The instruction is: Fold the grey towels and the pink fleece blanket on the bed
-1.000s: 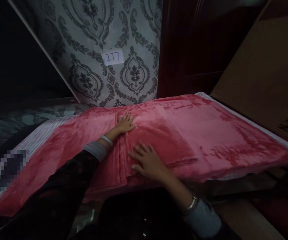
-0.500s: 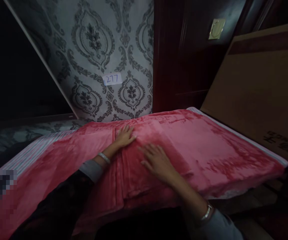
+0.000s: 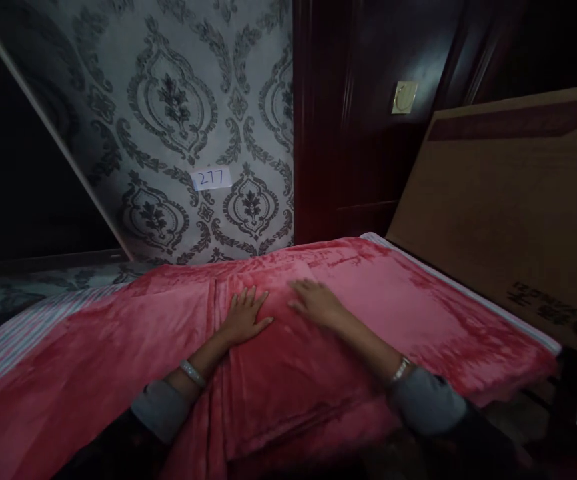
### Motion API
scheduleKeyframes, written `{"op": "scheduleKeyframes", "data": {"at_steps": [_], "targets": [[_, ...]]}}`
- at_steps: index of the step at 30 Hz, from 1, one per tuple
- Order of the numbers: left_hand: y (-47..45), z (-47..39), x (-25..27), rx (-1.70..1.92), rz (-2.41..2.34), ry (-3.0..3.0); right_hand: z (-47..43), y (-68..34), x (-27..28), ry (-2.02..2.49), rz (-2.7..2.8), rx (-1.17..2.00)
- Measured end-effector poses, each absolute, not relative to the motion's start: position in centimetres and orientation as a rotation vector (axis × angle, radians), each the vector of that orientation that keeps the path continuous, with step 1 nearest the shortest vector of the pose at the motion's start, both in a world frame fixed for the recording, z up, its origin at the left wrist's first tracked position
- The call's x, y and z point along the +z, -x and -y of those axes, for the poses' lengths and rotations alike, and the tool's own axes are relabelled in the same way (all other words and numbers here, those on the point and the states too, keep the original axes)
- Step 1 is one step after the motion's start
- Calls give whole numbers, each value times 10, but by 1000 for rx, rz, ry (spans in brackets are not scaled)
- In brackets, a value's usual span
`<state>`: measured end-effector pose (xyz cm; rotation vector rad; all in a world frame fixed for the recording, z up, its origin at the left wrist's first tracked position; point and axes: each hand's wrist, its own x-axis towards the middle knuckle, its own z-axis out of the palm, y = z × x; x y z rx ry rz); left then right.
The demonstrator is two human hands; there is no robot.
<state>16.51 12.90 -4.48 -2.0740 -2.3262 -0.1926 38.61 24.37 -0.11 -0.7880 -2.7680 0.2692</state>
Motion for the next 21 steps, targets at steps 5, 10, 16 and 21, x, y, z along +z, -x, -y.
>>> {"op": "scheduleKeyframes", "data": {"at_steps": [5, 10, 16, 21], "targets": [[-165, -130, -48, -292, 2367, 2056, -296, -326, 8, 1073, 2698, 124], [-163, -130, -51, -340, 2443, 2085, -324, -320, -51, 1243, 2762, 218], [-162, -135, -36, -321, 2592, 2107, -341, -328, -79, 1209, 2718, 245], [-139, -169, -15, -228, 2491, 2044, -342, -328, -79, 1172, 2707, 222]]}}
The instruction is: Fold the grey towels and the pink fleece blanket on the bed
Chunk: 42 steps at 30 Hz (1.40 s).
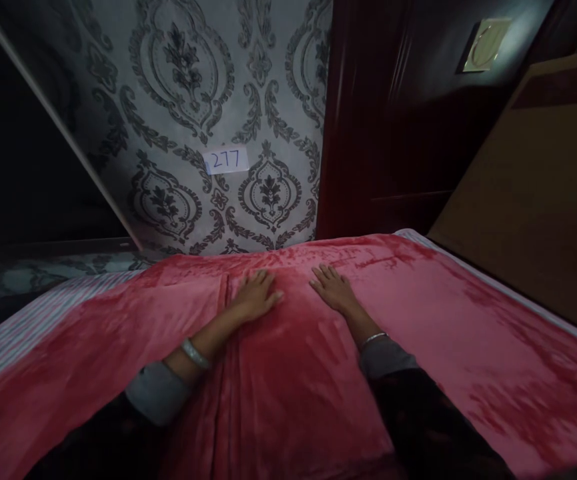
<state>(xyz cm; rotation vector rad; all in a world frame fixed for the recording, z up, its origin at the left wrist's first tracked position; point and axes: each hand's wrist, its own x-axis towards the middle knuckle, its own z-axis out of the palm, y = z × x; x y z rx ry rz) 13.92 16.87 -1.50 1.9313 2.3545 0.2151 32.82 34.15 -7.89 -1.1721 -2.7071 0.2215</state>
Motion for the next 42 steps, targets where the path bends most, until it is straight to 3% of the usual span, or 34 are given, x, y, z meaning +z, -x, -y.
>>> {"op": "scheduleKeyframes", "data": {"at_steps": [10, 18, 26, 31, 37, 42], "targets": [[-101, -183, -45, 64, -2561, -1692, -342, -328, -79, 1186, 2697, 283], [-113, -183, -11, -12, -2555, -1622, -332, -335, -43, 1237, 2760, 394], [-174, -117, -29, 64, -2259, -2168, -263, -401, -61, 1073, 2788, 241], [-186, -107, -47, 19, -2274, -2200, -257, -418, -77, 1100, 2762, 202], [-189, -99, -21, -32, -2173, -2071, -245, -428, -51, 1268, 2808, 317], [-208, -53, -33, 23, -1938, -2352, -199, -462, -64, 1154, 2778, 199]]}}
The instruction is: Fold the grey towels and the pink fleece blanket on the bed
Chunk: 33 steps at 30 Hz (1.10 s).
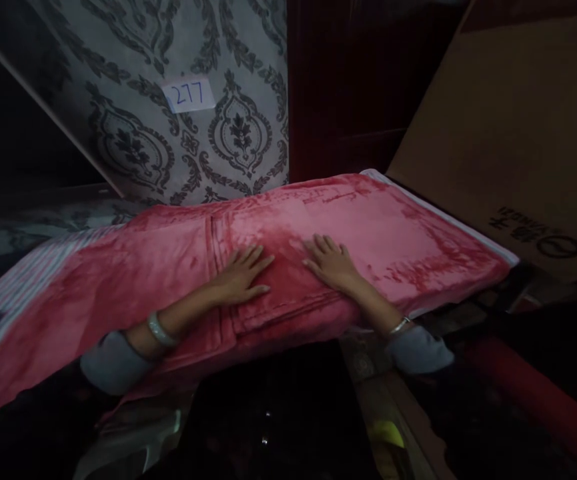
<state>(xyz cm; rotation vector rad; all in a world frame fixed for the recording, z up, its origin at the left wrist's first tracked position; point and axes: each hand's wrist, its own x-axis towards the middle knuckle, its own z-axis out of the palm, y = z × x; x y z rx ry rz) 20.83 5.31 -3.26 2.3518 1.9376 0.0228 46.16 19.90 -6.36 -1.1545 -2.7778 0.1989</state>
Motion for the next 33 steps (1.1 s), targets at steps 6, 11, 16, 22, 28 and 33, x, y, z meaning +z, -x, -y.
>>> {"op": "scheduleKeyframes", "data": {"at_steps": [6, 11, 16, 22, 28, 33], "targets": [[-223, -42, -31, -9, -1867, -2223, -176, -473, -83, 1194, 2747, 198], [-201, -3, 5, 439, -1815, -2147, -183, -480, -84, 1111, 2642, 247], [-186, 86, -10, 530, -2060, -2045, -144, -477, -70, 928, 2248, 259], [-193, 136, -39, 470, -2223, -2005, -50, -421, -48, 446, 2382, 601], [-198, 135, -52, 624, -2260, -2068, -23, -389, -52, 211, 2708, 448], [-189, 125, -49, 1080, -2125, -1955, -17, -388, -56, 244, 2772, 260]]}}
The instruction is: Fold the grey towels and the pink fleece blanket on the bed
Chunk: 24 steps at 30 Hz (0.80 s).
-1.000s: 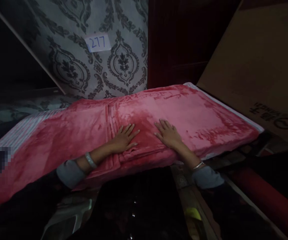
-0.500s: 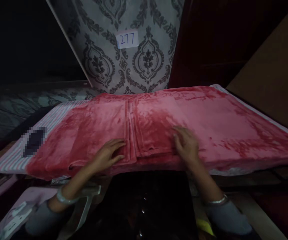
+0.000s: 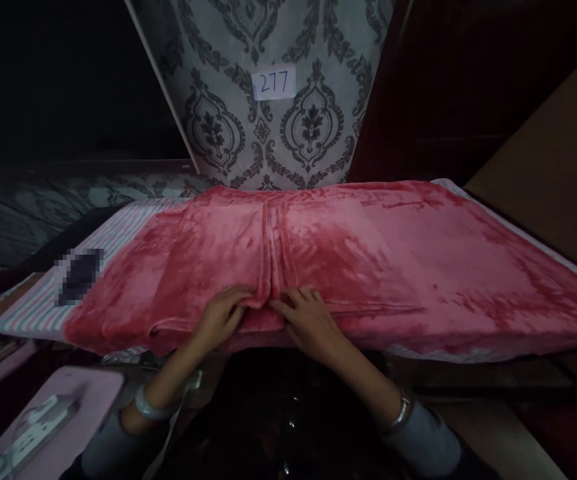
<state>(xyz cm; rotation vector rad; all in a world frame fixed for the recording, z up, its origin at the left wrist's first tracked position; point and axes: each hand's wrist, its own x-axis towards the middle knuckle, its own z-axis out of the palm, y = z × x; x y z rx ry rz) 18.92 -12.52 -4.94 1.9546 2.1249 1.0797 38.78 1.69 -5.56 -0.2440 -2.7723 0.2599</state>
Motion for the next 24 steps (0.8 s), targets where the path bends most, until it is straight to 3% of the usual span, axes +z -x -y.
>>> {"op": "scheduleKeyframes", "data": {"at_steps": [3, 7, 13, 24], "targets": [[-179, 119, -40, 1318, -2118, -1660, -14, -383, -58, 174, 2719, 258], [-167, 114, -23, 1442, -2202, -1452, -19, -371, -58, 101, 2642, 544], [-168, 110, -10, 1541, -2227, -1538, -33, -345, -54, 497, 2591, 905], [-170, 109, -19, 1485, -2254, -1845, -27, -326, -45, 735, 2732, 751]]}}
